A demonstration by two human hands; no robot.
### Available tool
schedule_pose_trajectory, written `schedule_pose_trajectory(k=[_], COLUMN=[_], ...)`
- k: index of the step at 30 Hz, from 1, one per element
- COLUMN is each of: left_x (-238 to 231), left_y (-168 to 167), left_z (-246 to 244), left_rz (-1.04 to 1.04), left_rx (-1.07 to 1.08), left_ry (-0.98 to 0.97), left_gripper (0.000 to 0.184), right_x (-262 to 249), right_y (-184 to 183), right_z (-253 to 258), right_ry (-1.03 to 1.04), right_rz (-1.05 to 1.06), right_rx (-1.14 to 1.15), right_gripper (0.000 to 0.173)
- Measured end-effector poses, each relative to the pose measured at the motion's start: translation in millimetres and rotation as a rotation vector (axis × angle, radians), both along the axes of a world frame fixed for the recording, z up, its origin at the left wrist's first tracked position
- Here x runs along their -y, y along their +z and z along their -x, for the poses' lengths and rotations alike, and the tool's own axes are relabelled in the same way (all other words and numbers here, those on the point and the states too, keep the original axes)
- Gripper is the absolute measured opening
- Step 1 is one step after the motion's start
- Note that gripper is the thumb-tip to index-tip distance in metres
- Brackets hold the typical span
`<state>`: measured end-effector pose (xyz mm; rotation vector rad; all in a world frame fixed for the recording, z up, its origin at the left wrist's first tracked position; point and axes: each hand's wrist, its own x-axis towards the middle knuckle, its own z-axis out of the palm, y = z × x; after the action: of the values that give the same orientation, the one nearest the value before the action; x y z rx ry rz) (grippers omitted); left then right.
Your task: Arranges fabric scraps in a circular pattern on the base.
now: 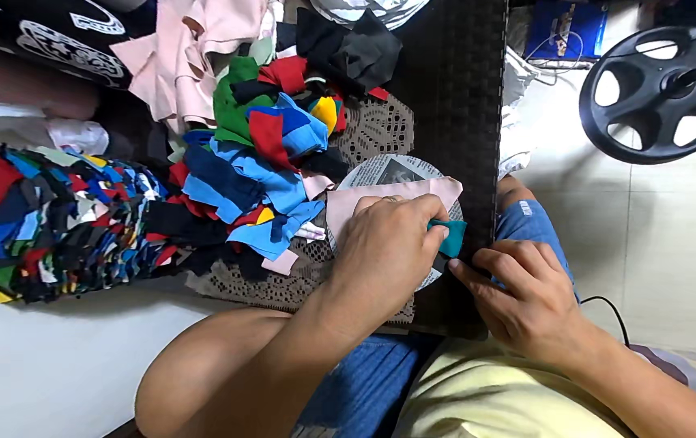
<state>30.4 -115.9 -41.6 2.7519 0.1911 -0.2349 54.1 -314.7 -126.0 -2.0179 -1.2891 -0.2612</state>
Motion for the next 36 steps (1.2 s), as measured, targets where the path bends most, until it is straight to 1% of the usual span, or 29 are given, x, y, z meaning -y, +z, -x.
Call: schedule_pose_trajectory(k=[12,17,20,25,36], left_x=[1.7,2.8,2.8,3.3,-2.0], left_y=[1.6,1.1,1.2,1.7,6.5], left_z=[0.8,0.6,0.3,-0.8,0.8], left_rz=[-0.005,-0.005,-0.005,-0.018,0.019], left_rx=[0.003,0.007,0.006,-0.013,-0.051], left_ry=[0.028,0.019,0.02,0.023,0.041], left_gripper=[0.009,0.008,0.008,0.01,0.005], right_x=[0.3,2.2,-0.5,-5.3,-7.4], right_y=[-0.3,4.0,3.7,3.6,-1.8], right_z=[1.1,-0.9,-6.1,-13.2,-16.7], right_ry=[-0.002,-0.027,-0.078,-0.054,-0.05], right_rz=[-0.001,-0.054,-0.065,-0.04,-0.024], right_rx=[-0.007,-0.089,-0.052,0.034,0.048], right_gripper=[0.029,0.025,0.025,0.024,0.022])
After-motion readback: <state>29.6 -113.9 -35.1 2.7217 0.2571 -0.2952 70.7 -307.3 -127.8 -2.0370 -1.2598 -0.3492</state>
